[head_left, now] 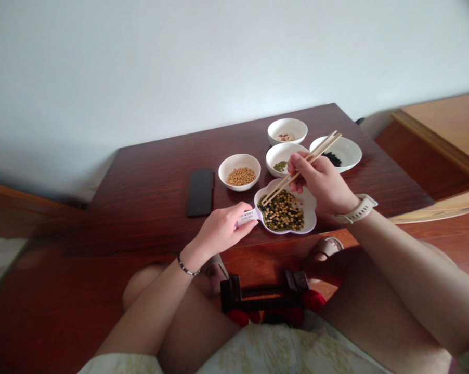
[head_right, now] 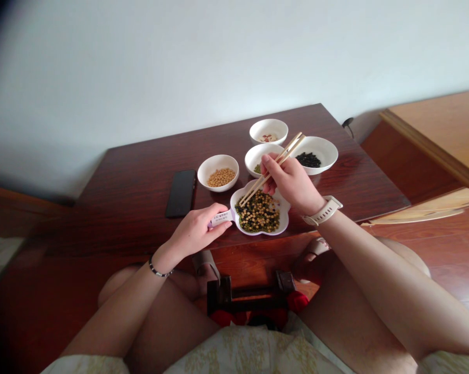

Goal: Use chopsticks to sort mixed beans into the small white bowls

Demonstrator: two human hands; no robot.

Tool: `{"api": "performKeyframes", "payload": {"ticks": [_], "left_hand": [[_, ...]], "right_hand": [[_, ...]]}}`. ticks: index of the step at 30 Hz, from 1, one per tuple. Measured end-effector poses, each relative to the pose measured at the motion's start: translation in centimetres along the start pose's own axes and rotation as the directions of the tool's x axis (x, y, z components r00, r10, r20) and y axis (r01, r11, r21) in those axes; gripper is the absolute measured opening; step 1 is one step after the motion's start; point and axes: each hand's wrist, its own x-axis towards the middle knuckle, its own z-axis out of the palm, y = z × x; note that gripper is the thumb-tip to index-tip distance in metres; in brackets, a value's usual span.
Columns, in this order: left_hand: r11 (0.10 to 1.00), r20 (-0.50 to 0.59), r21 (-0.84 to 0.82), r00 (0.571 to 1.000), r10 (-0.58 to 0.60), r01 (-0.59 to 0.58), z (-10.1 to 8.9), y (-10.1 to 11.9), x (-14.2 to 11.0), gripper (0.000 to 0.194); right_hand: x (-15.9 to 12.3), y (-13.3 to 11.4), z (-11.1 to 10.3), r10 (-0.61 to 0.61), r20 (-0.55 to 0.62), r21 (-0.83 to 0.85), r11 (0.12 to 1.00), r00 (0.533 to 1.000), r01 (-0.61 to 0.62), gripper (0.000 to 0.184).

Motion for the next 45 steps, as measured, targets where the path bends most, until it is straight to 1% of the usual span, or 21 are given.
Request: {"api": "performKeyframes", "payload": {"ticks": [6,10,14,20,25,34,40,45], "left_hand": [[1.0,0.013,-0.003,1.0,-0.002,0.002,0.0,-0.09,-0.06,0.008],[1.0,0.015,-0.007,1.0,-0.002,0.002,-0.04,0.0,-0.04,0.009],[1.0,0.017,0.004,1.0,-0.01,0.01,-0.16,0.24,-0.02,0.007],[1.0,0.009,0.003,1.0,-0.005,0.005,-0.17,0.22,-0.01,0.007],[1.0,0.008,0.001,1.0,-0.005,0.005,-0.09,0.13,-0.02,0.008],[1.0,0.009,0.01,1.0,-0.002,0.001,-0.13,0.16,-0.13,0.006],[1.0,0.009,0.001,1.0,0.001,-0.001,-0.02,0.01,-0.08,0.007],[1.0,0.02,0.005,1.0,-0.004,0.004,-0.02,-0.03,-0.11,0.008]], "right_hand": [[-0.21,-0.13,0.02,0.01,-0.036,0.027,1.0,0.999,-0.009,0.074],[-0.17,-0.16,0.05,0.019,-0.063,0.047,0.999,0.998,-0.016,0.075],[-0.01,-0.15,-0.03,0.025,-0.049,0.062,0.998,0.999,-0.022,0.075],[0.05,-0.11,-0.12,0.029,0.013,0.005,1.0,1.0,-0.029,0.073],[0.0,-0.1,-0.01,0.007,-0.005,0.009,1.0,1.0,-0.007,0.075],[-0.04,-0.19,-0.08,0.034,-0.012,0.002,0.999,0.999,-0.034,0.07],[-0.04,-0.08,-0.09,0.024,-0.017,0.0,1.0,1.0,-0.024,0.072],[-0.03,-0.02,-0.21,0.041,-0.023,0.006,0.999,0.999,-0.04,0.07]]}}
